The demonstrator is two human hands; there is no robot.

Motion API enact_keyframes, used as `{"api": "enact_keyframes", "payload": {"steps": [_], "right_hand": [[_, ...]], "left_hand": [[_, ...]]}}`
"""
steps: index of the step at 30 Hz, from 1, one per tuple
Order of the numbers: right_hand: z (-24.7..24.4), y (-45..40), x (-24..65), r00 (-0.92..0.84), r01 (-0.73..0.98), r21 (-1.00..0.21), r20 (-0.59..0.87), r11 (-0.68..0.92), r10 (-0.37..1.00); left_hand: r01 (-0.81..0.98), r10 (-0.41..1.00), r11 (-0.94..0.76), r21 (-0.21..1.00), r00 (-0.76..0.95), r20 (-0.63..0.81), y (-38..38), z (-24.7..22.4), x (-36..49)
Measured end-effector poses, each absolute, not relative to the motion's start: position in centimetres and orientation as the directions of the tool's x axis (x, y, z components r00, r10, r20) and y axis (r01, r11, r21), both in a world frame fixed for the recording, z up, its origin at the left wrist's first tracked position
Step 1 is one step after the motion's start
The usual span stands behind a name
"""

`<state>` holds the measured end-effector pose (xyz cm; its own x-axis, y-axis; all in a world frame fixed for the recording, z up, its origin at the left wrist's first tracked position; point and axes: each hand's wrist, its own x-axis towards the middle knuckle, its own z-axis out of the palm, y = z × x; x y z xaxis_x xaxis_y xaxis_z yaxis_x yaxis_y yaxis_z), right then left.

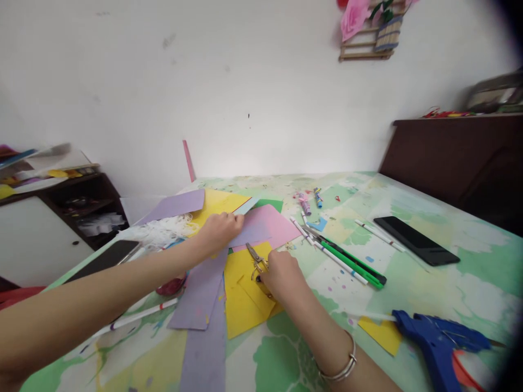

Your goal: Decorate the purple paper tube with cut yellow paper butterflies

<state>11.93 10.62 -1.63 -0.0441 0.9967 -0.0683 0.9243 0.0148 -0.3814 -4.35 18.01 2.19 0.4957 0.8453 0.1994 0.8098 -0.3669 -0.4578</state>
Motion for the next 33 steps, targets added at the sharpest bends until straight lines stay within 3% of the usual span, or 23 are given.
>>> {"api": "enact_keyframes", "payload": {"steps": [6,12,15,17,25,27,30,33], "right_hand": [[-1.3,10.7,12.4,-0.014,0.925,-0.381,-0.062,-0.011,0.998],[-1.2,11.4,14.1,0.039,0.924,-0.378,-0.042,-0.052,0.998],[-1.1,11.9,15.2,0.073,0.918,-0.389,-0.027,-0.078,0.997],[-0.9,12.2,15.9,0.090,0.909,-0.407,-0.024,-0.092,0.996],[-0.8,13.8,18.2,0.102,0.791,-0.591,-0.125,-0.157,0.987],[-0.7,13.8,18.5,0.113,0.729,-0.659,-0.154,-0.187,0.982],[-0.2,13.1,18.7,0.149,0.610,-0.763,-0.155,-0.215,0.977],[0.3,11.8,18.9,0.258,0.491,-0.842,-0.105,-0.224,0.960]], "left_hand": [[0.821,0.883,-0.384,-0.423,0.460,0.092,12.8,1.2,-5.1],[0.819,0.855,-0.449,-0.357,0.510,0.094,8.5,-0.4,-7.3],[0.771,0.686,-0.563,-0.298,0.637,0.351,6.8,-1.9,-8.3],[0.780,0.621,-0.559,-0.282,0.619,0.481,5.9,-2.6,-9.1],[0.849,0.618,-0.501,-0.169,0.488,0.617,2.4,-3.9,-11.4],[0.875,0.637,-0.479,-0.071,0.403,0.657,1.8,-4.1,-11.0],[0.880,0.700,-0.430,0.201,0.184,0.691,1.7,-4.0,-9.9],[0.844,0.739,-0.400,0.357,0.067,0.670,1.9,-3.5,-9.1]]}}
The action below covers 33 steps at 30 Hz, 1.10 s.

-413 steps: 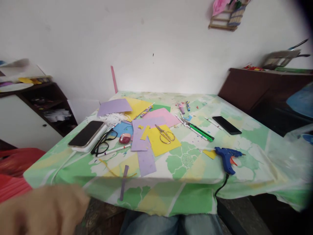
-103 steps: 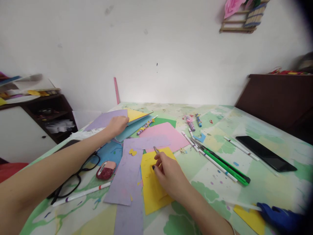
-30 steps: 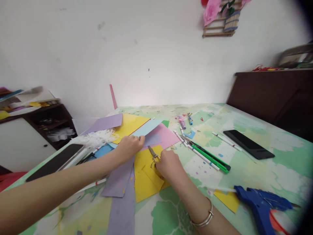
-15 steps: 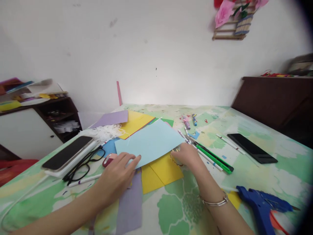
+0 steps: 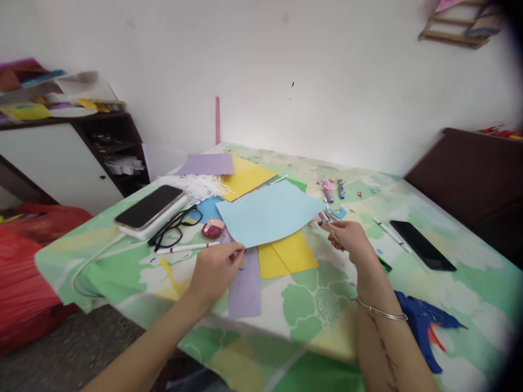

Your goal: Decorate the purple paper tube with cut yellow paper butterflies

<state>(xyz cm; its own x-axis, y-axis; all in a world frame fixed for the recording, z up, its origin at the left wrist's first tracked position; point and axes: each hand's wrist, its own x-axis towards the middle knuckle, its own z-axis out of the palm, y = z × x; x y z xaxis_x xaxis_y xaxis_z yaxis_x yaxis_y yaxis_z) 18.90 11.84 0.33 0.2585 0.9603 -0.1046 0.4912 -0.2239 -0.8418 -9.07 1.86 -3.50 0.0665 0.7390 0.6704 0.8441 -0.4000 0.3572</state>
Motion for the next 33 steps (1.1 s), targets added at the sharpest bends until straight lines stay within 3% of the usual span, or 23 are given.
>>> {"api": "enact_keyframes", "payload": {"steps": [6,10,13,16,22,27,29,33], "right_hand": [[0.4,7.0,18.8,0.439,0.357,-0.919,0.005,-0.170,0.899],[-0.6,2.5,18.0,0.413,0.310,-0.944,0.028,-0.112,0.910],[-1.4,-1.1,17.2,0.392,0.279,-0.958,0.054,-0.063,0.918],[-2.0,-4.4,16.1,0.344,0.263,-0.964,0.055,-0.039,0.937],[-3.0,-8.6,14.2,0.257,0.183,-0.981,-0.018,-0.067,0.966],[-4.5,-10.8,13.9,0.173,0.110,-0.988,-0.089,-0.109,0.981],[-5.1,-11.7,14.0,0.160,0.086,-0.988,-0.113,-0.128,0.981],[-6.1,-12.9,14.0,0.187,0.001,-0.989,-0.143,-0.146,0.972]], "left_hand": [[0.708,0.845,-0.314,0.633,-0.097,0.527,1.4,-2.7,-9.0],[0.604,0.905,-0.250,0.757,-0.131,0.404,1.0,-2.8,-10.1],[0.391,0.921,-0.277,0.877,-0.152,0.359,0.4,-3.2,-10.9],[0.273,0.940,-0.275,0.922,-0.128,0.318,-0.6,-3.5,-11.1],[0.345,0.969,-0.242,0.907,0.034,0.245,-3.6,-3.7,-10.5],[0.557,0.945,-0.251,0.792,-0.035,0.325,-8.6,-6.1,-12.7],[0.756,0.980,-0.060,0.652,-0.077,0.181,-10.9,-8.4,-14.1],[0.836,0.993,-0.031,0.548,0.088,-0.078,-13.3,-13.9,-15.9]]}}
